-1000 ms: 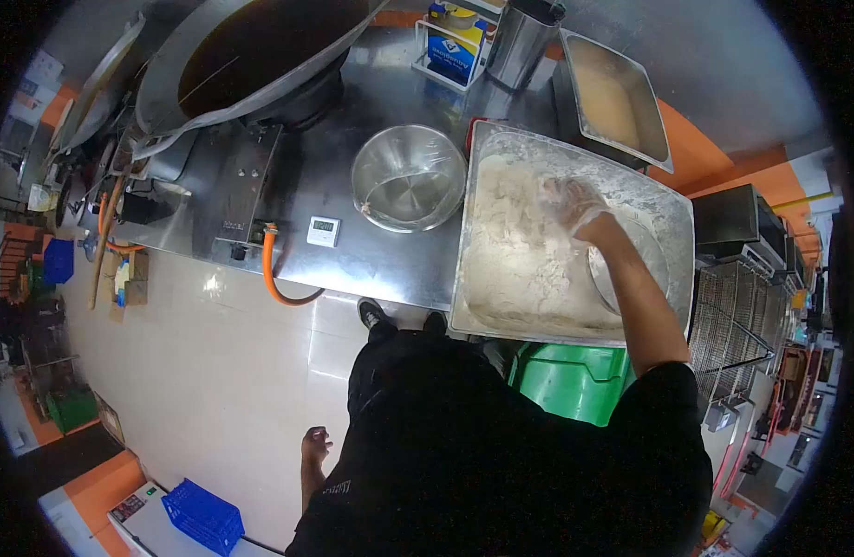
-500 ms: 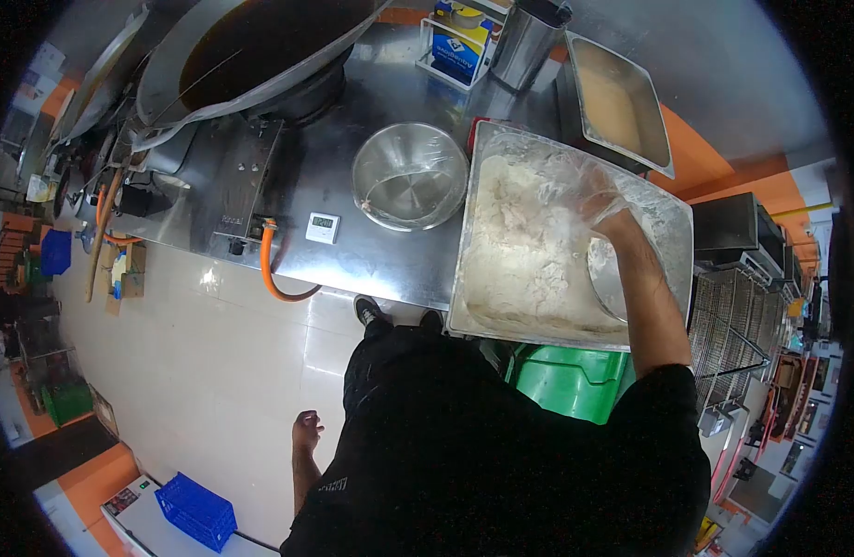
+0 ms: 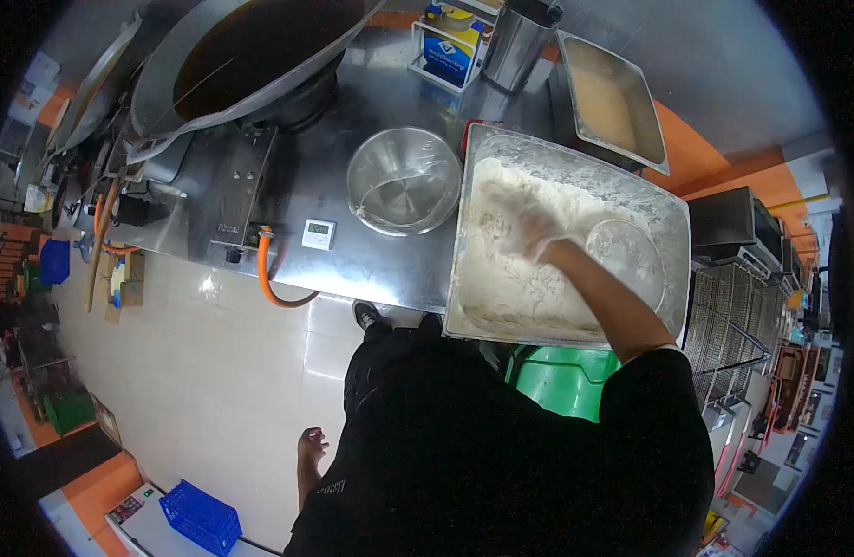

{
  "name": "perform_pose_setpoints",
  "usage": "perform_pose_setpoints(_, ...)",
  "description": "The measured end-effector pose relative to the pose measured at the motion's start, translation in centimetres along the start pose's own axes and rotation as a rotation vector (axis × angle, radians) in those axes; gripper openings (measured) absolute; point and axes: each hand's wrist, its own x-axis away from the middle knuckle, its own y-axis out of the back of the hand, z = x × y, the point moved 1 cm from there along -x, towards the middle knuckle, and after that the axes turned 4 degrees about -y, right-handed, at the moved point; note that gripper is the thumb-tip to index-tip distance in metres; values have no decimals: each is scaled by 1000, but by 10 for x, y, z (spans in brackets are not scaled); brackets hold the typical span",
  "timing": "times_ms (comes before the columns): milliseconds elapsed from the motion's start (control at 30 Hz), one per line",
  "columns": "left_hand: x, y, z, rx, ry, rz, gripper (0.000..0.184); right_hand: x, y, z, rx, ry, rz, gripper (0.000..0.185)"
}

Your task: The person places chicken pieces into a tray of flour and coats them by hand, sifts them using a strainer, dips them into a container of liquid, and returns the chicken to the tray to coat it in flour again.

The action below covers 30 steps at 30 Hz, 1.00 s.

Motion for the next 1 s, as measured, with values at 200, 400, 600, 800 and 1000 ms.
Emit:
perform_pose_setpoints(200,-18,-3,-7,-58,-109,20,22,-8,-43,44,473,-218,252,60)
perform_pose_setpoints(400,-41,-3,-11,79,-120,31,21,-29,-29,0,24,-340,73,41)
perform_pose_setpoints(600,-38,-1,13,49,-144,17,22,-10,50,-3,24,-393,82,47)
perform_pose_setpoints(800,-4,-6,0,-17,-20,36,24,14,116,8,-207,-141,86,48)
perform_pose_setpoints(1000,-2,-7,0,20,0,34,23,5,119,5,2,-366,193,43)
